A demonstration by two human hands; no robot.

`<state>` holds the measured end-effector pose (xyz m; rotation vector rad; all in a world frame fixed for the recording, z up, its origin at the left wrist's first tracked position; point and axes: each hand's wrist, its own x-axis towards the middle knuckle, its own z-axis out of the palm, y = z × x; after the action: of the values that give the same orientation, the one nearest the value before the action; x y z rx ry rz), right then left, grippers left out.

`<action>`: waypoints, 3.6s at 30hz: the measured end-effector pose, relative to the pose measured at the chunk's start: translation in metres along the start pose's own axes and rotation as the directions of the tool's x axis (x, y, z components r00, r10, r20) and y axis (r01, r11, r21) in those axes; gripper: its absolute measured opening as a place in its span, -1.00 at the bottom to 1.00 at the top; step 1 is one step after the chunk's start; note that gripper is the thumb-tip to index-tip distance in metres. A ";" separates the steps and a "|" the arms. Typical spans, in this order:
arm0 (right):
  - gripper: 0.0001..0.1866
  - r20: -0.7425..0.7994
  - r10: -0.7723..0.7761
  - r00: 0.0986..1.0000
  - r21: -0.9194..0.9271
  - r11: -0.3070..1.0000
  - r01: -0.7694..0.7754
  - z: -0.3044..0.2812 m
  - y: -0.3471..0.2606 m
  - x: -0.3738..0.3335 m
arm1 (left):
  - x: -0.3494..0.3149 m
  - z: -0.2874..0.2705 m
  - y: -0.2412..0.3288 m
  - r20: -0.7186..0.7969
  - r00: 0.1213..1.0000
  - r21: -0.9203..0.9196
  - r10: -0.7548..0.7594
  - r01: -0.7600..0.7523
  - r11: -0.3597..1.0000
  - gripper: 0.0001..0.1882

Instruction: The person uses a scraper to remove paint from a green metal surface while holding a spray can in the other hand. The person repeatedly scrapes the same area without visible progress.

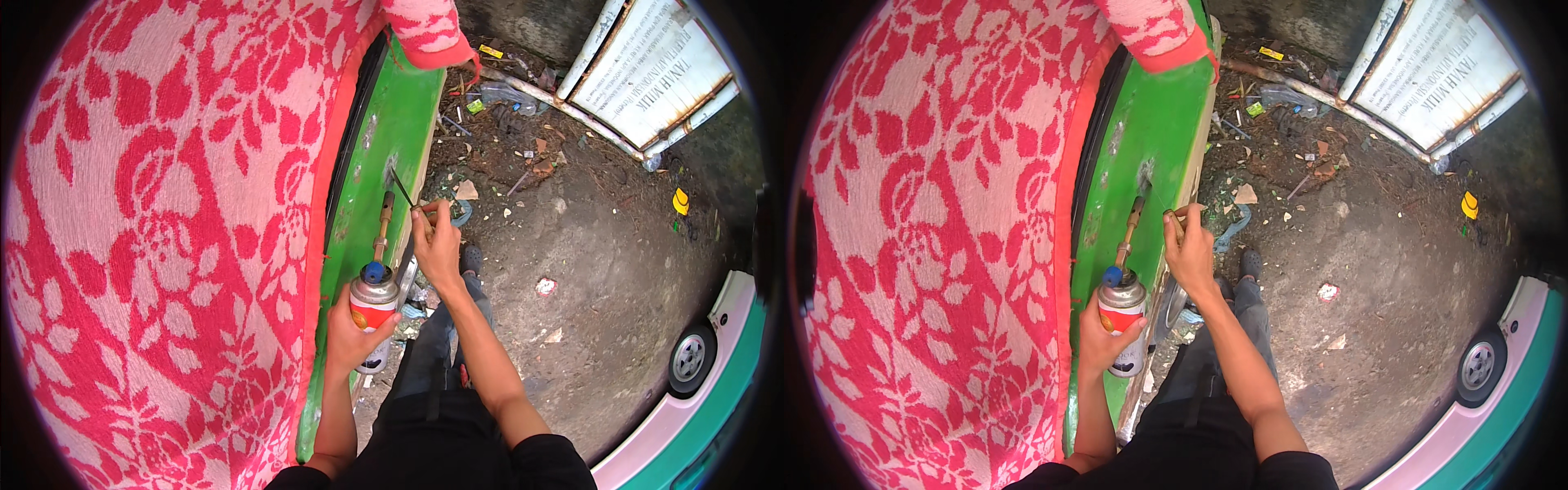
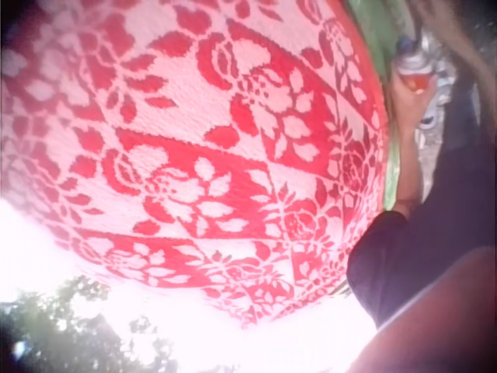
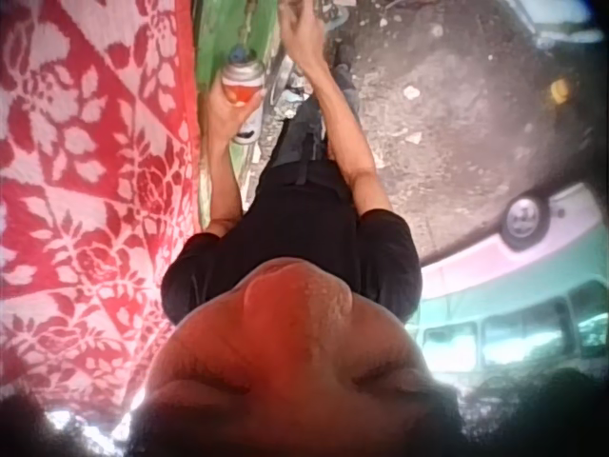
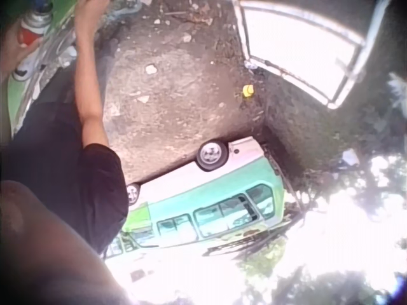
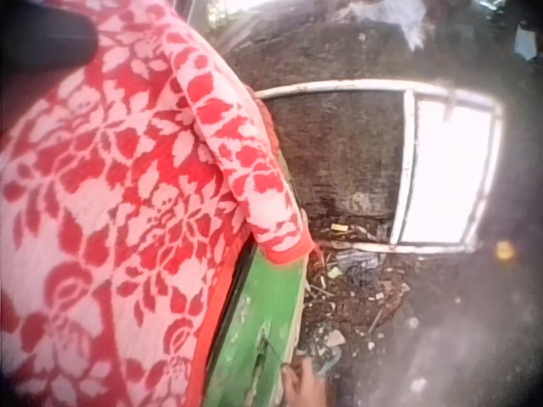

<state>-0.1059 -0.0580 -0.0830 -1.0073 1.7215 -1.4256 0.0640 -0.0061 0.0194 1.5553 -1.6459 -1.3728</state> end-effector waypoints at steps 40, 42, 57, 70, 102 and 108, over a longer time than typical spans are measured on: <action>-0.80 -0.001 -0.102 0.995 0.114 0.988 0.101 -0.006 0.000 0.020 | 0.021 0.035 -0.012 -0.123 0.992 0.113 0.037 -0.023 0.993 -0.50; -0.80 -0.014 -0.106 0.994 0.147 0.983 0.107 -0.002 0.007 0.019 | 0.020 0.038 -0.013 -0.149 0.989 0.089 0.024 -0.011 0.996 -0.50; -0.83 0.088 -0.099 0.991 0.131 0.988 0.087 -0.014 0.006 0.010 | 0.019 0.050 -0.019 -0.164 0.986 0.060 0.007 0.003 0.998 -0.50; -0.83 0.004 -0.097 0.995 0.179 0.979 0.095 -0.004 0.000 0.009 | 0.009 0.047 -0.026 -0.199 0.980 0.062 0.017 -0.005 0.998 -0.48; -0.77 -0.117 0.167 0.979 0.032 0.986 -0.164 -0.062 0.008 0.006 | 0.022 0.061 -0.014 -0.167 0.982 0.042 0.087 -0.081 0.996 -0.48; -0.76 -0.163 0.208 0.964 -0.035 0.976 -0.216 -0.112 0.022 -0.005 | 0.034 0.083 0.003 -0.161 0.970 0.040 0.183 -0.179 0.983 -0.48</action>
<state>-0.2039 -0.0002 -0.0851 -0.7258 1.9273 -1.3578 -0.0175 -0.0111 -0.0189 1.4504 -1.6629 -1.1038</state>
